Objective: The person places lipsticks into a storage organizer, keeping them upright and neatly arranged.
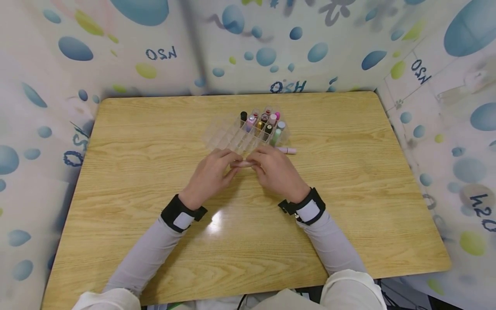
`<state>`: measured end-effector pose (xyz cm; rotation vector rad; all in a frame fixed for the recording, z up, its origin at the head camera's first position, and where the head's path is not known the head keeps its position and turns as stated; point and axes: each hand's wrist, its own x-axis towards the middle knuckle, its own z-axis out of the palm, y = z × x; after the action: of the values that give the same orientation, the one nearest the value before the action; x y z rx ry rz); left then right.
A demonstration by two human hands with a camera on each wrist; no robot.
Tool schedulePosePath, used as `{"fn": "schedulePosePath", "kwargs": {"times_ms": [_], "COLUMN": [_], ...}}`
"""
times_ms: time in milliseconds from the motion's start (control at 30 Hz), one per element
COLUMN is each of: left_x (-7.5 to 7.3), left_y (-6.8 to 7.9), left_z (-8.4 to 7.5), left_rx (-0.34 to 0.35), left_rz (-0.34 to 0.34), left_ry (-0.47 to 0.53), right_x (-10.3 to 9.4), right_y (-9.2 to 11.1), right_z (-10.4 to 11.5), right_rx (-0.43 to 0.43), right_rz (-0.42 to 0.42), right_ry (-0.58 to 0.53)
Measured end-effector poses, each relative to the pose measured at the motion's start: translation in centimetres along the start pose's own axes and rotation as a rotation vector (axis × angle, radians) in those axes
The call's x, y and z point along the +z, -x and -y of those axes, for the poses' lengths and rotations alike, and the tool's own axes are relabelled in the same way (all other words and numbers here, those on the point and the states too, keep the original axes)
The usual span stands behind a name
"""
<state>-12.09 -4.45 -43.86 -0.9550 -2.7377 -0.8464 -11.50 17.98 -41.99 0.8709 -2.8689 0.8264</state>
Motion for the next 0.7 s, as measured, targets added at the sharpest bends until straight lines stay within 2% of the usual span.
{"fn": "schedulePosePath", "kwargs": {"times_ms": [333, 500, 700], "left_x": [-0.20, -0.33, -0.36], "left_y": [0.08, -0.04, 0.01], "left_z": [0.26, 0.35, 0.46], "left_rx": [-0.029, -0.018, -0.010], "left_rz": [-0.007, -0.006, -0.010], "left_ry": [0.051, 0.076, 0.099], "right_x": [-0.37, -0.32, 0.06], "right_y": [-0.66, -0.86, -0.69], "right_z": [0.03, -0.22, -0.53], "right_rx": [-0.038, -0.060, -0.046], "right_rz": [-0.036, -0.071, -0.132], "right_ry": [-0.130, -0.200, -0.290]}}
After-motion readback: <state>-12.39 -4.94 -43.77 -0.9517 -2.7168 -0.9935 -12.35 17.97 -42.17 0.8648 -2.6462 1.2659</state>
